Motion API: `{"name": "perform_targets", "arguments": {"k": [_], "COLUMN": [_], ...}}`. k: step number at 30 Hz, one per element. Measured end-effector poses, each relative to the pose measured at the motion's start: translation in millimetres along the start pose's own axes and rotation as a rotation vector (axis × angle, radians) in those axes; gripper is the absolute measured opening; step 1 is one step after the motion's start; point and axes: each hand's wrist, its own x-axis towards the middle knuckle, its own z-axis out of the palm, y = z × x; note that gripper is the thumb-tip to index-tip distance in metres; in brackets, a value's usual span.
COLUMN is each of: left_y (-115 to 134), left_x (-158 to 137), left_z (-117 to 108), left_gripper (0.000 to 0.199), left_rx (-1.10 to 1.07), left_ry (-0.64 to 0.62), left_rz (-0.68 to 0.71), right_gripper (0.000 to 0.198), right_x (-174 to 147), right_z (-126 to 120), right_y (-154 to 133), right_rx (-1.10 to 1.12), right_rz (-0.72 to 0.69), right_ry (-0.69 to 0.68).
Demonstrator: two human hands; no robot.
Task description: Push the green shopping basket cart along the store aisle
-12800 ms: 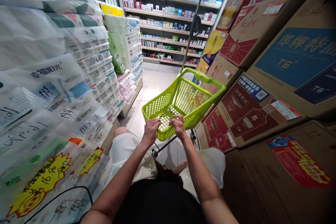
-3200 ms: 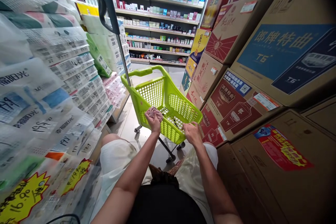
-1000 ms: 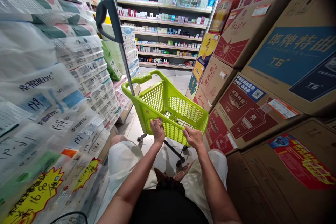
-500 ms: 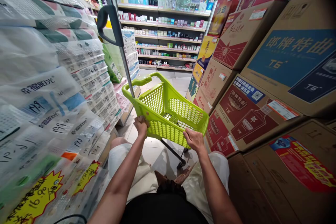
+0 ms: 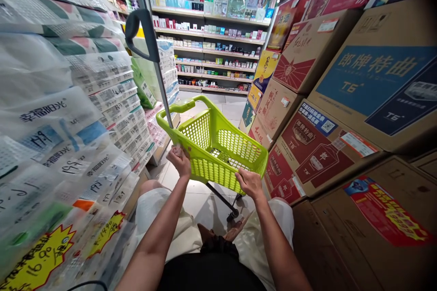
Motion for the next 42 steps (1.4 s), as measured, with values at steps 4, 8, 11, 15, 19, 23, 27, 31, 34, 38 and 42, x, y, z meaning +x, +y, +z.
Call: {"name": "perform_targets", "arguments": {"k": [4, 8, 11, 15, 19, 23, 27, 31, 34, 38, 42], "left_y": [37.4, 50.2, 46.3, 45.0, 46.5, 46.3, 47.9, 52.4, 57.8, 61.3, 58.7], "left_x": [42.3, 29.9, 12.9, 40.2, 57.4, 50.0, 47.5, 27.6, 19.0, 7.1, -11.6], "left_z": [2.1, 6.2, 6.4, 4.6, 5.1, 1.6, -2.1, 6.2, 13.7, 20.8, 24.7], "left_gripper": [0.028, 0.03, 0.036, 0.027, 0.034, 0.034, 0.031, 0.029, 0.023, 0.027, 0.027], "left_rx": [0.114, 0.263, 0.295, 0.421, 0.456, 0.407, 0.455, 0.351, 0.364, 0.404, 0.34], "left_ry": [-0.047, -0.356, -0.623, -0.454, -0.394, -0.615, -0.337, -0.637, -0.532, -0.479, -0.651], "left_rz": [0.263, 0.359, 0.49, 0.444, 0.406, 0.449, 0.345, 0.434, 0.359, 0.277, 0.37], "right_gripper": [0.045, 0.045, 0.044, 0.037, 0.035, 0.035, 0.035, 0.035, 0.035, 0.035, 0.034], "right_x": [-0.2, -0.2, 4.7, 21.7, 41.5, 47.6, 41.8, 35.9, 31.6, 25.8, 19.7], "right_z": [-2.1, -5.6, -10.6, -16.4, -14.3, -9.0, -6.7, -8.4, -13.0, -20.3, -23.9], "right_y": [-0.1, -1.9, -9.5, -35.1, -63.7, -70.6, -59.1, -46.8, -39.1, -29.9, -21.3], "right_rx": [-0.008, -0.014, -0.053, -0.03, 0.058, 0.102, 0.085, 0.058, 0.039, 0.017, 0.021], "right_rz": [0.024, 0.04, 0.069, 0.053, 0.005, -0.032, 0.009, 0.034, 0.043, 0.049, 0.052], "right_ry": [-0.029, -0.074, -0.074, 0.008, 0.076, 0.066, -0.007, -0.076, -0.103, -0.145, -0.121]}}
